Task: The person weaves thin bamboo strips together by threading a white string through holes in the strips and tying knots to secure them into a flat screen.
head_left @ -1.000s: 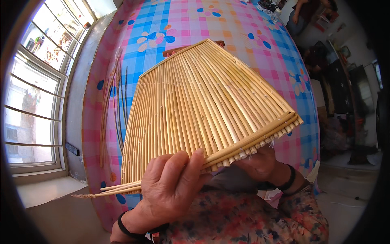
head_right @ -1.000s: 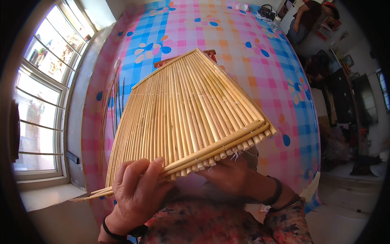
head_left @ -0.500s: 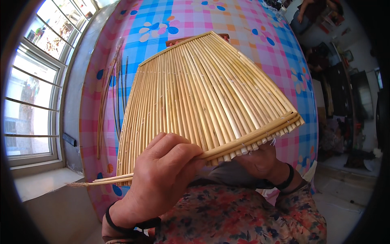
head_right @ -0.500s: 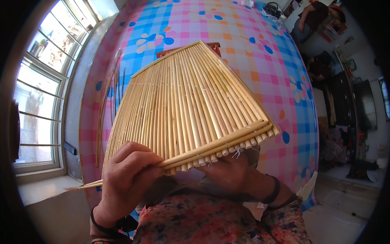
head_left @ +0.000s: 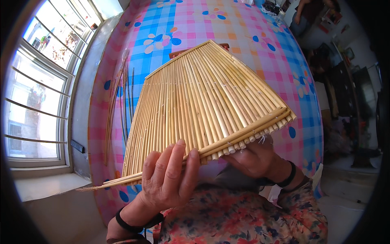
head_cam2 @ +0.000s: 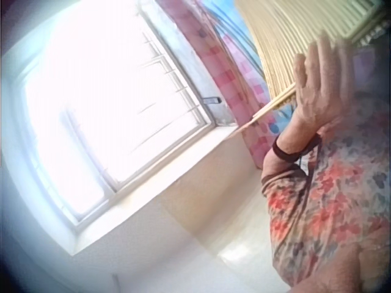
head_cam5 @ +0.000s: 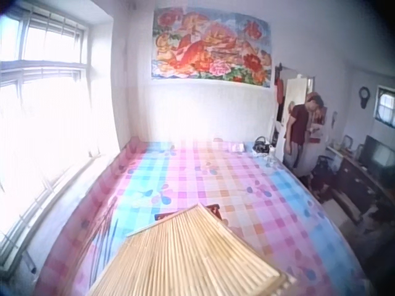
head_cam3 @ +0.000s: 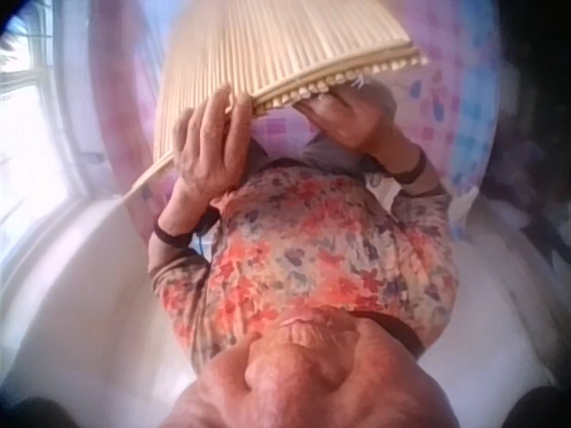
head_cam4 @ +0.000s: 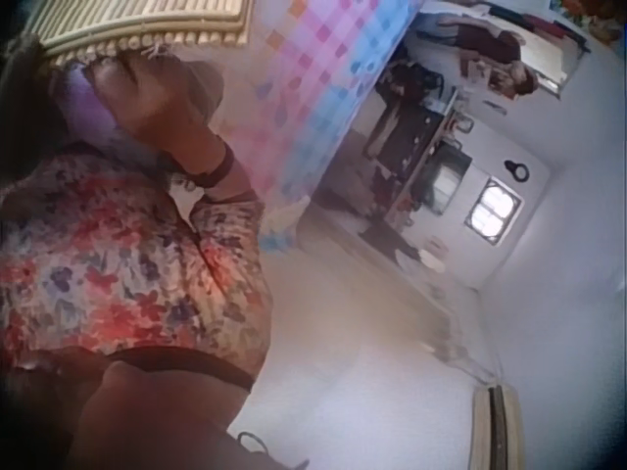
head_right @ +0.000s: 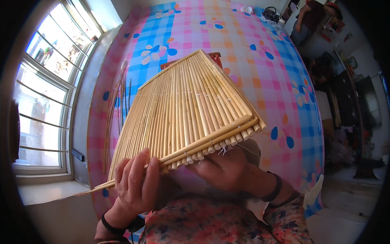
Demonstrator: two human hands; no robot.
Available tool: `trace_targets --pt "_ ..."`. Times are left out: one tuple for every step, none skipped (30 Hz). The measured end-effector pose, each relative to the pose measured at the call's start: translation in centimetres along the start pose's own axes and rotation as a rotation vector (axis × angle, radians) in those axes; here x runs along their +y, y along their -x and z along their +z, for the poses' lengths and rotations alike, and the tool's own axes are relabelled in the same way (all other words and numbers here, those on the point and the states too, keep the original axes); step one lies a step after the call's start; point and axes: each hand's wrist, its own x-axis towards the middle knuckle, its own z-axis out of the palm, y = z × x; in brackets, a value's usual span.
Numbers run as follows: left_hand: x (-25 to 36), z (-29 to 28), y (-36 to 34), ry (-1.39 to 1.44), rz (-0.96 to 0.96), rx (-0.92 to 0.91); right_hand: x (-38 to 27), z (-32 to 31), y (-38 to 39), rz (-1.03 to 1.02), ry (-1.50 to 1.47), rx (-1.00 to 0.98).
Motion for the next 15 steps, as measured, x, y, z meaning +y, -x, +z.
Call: trace_targets --pt "-0.3 0.4 -0.2 -0.035 0.001 0.002 0.2 0.0 -0.2 -0.017 0.005 -0.048" --pt "-0.3 0.6 -0.1 -0.026 0.001 -0.011 -0.1 0.1 -0.6 -0.029 0.034 -0.020" --pt "-0.3 0.7 -0.3 -0.043 0.010 -0.002 -0.1 -0.2 -1.1 -0.044 0.040 -0.005" --pt "-0.4 0.8 -0.6 -0.024 -0.035 0.016 -0.2 -0.5 -1.7 -0.027 0.085 -0.035" --pt "-0.5 0.6 -0.9 -0.007 -0.081 0.032 -0.1 -0.6 -2.1 -0.009 0.125 -0.064" --pt "-0.6 0.0 -1.2 0.044 -0.102 -0.013 0.3 -0.5 -2.8 -0.082 0.184 0.011" --pt "-0.9 -0.1 -1.4 0.024 -0.094 -0.006 0.6 -0.5 -3.4 -0.096 0.185 0.028" --pt "-1.2 0.1 -1.6 0.034 -0.098 0.017 1.0 -0.6 -4.1 -0.142 0.203 0.045" --pt "-1.5 0.2 -1.7 0.044 -0.103 0.040 1.3 -0.7 -4.6 -0.187 0.222 0.062" --pt "-1.6 0.2 -1.8 0.027 -0.098 0.047 1.3 -0.9 -5.1 -0.188 0.218 0.052" --pt "-1.7 0.0 -1.9 0.039 -0.120 0.049 1.3 -1.1 -5.5 -0.197 0.218 0.062" --pt "-1.7 0.0 -1.9 0.052 -0.142 0.051 1.4 -1.3 -5.9 -0.227 0.167 0.027" --pt "-1.9 0.0 -1.8 0.041 -0.140 0.053 1.6 -1.4 -6.2 -0.256 0.116 -0.010" --pt "-2.1 0.0 -1.7 0.048 -0.146 0.058 1.9 -1.7 -6.2 -0.258 0.119 -0.006" --pt "-2.2 0.0 -1.6 0.057 -0.152 0.063 2.3 -2.2 -6.2 -0.298 0.090 -0.099"
